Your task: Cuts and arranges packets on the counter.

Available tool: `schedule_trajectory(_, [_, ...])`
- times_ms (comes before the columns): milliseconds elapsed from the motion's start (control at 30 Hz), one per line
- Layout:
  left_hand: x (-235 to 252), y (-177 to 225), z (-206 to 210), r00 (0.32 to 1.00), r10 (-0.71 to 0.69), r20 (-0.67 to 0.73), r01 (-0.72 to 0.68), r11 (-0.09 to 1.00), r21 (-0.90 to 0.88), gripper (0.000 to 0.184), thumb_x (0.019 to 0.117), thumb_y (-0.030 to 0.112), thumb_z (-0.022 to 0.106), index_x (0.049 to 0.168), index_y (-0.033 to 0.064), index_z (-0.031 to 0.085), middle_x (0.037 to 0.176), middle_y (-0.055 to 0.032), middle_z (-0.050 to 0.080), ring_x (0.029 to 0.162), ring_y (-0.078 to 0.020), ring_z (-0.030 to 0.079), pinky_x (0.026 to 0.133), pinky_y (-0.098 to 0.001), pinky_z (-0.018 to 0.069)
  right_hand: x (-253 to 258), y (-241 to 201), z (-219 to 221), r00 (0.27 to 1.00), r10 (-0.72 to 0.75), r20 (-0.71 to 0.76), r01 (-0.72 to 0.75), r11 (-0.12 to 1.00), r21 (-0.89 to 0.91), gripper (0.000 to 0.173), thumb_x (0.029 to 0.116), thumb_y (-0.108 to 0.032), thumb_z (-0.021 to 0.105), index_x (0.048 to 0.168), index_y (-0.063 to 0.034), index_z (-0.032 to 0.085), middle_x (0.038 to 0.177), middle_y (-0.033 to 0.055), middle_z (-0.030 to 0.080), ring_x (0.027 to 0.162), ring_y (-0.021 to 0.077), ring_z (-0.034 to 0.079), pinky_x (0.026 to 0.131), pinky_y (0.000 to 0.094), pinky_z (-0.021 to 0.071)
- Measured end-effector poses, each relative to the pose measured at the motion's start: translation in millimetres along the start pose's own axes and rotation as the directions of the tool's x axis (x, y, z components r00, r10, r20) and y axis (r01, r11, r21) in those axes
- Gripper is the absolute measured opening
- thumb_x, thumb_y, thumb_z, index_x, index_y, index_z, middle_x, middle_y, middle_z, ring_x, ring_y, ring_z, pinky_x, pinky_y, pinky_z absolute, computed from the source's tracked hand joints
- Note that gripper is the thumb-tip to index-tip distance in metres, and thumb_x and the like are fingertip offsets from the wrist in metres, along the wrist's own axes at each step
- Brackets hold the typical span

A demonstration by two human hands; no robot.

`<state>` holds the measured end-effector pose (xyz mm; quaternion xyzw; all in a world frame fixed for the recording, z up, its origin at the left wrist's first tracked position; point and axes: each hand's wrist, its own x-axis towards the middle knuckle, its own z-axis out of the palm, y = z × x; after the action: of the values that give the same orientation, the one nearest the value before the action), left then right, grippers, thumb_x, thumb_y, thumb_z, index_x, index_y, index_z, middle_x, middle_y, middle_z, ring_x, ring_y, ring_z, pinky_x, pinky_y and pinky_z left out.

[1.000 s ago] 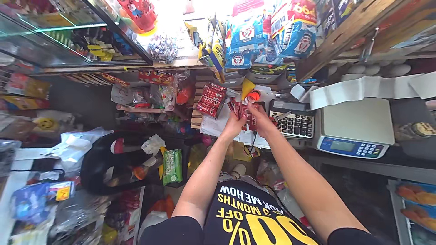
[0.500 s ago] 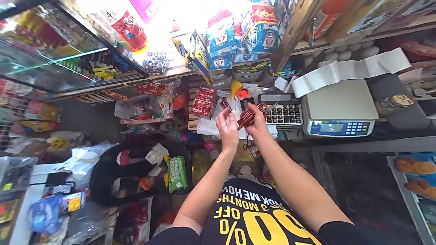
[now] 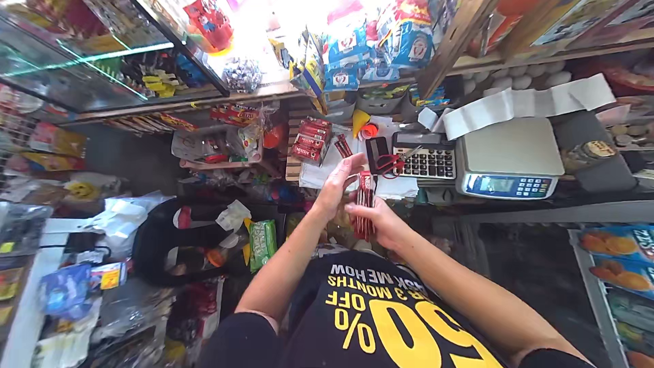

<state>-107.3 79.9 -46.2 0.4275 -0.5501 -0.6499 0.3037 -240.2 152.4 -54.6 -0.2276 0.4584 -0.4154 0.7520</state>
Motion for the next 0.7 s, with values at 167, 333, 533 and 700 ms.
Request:
schedule_trajectory(167, [-50, -15, 9, 0.982, -0.142, 0.121, 0.133, 0.988, 0.081, 0.046, 0.1114, 0.024, 0.031, 0.107, 0.0006, 0.071, 0.099, -0.0069, 0.074, 0.087, -0.0104, 0.068, 0.080, -0.0322, 0.0566, -24, 30, 13, 0.995, 0.104, -0.007, -0.104, 0.994, 0.041, 0.036, 0.0801, 0.000, 0.076, 0.113, -0.0018, 0.062, 0.092, 0.0083, 0.071, 0.081, 0.0149, 0.070, 0.077, 0.0306, 0.0605])
schedule_trajectory(333, [-76, -28, -2, 0.991, -0.113, 0.067, 0.108, 0.991, 0.078, 0.050, 0.1111, 0.027, 0.025, 0.130, 0.0027, 0.064, 0.137, -0.0115, 0.061, 0.126, -0.0190, 0.058, 0.107, -0.0409, 0.0471, -16, 48, 26, 0.980, 0.129, -0.150, -0.116, 0.989, 0.091, 0.026, 0.0894, 0.000, 0.067, 0.114, 0.0011, 0.060, 0.089, 0.0089, 0.071, 0.078, 0.0163, 0.071, 0.075, 0.0331, 0.0609])
schedule_trajectory(533, [-64, -42, -23, 0.969, -0.227, 0.093, 0.171, 0.897, 0.408, 0.066, 0.1042, 0.034, 0.047, 0.155, -0.0058, 0.034, 0.154, -0.0274, 0.043, 0.146, -0.0352, 0.040, 0.122, -0.0490, 0.0308, 42, 35, 53, 0.906, 0.154, -0.393, 0.038, 0.897, 0.440, 0.003, 0.1015, -0.004, 0.055, 0.100, -0.0041, 0.058, 0.080, 0.0079, 0.064, 0.073, 0.0148, 0.065, 0.069, 0.0307, 0.0568])
schedule_trajectory(700, [-34, -17, -66, 0.969, -0.202, 0.144, 0.081, 0.807, 0.585, 0.055, 0.1075, 0.018, 0.051, 0.151, -0.0122, 0.035, 0.144, -0.0317, 0.051, 0.138, -0.0400, 0.048, 0.118, -0.0488, 0.0369, 87, 24, 77, 0.953, 0.136, -0.269, 0.020, 0.862, 0.506, 0.016, 0.1065, -0.021, 0.052, 0.098, -0.0116, 0.062, 0.077, 0.0009, 0.064, 0.069, 0.0086, 0.064, 0.066, 0.0257, 0.0565])
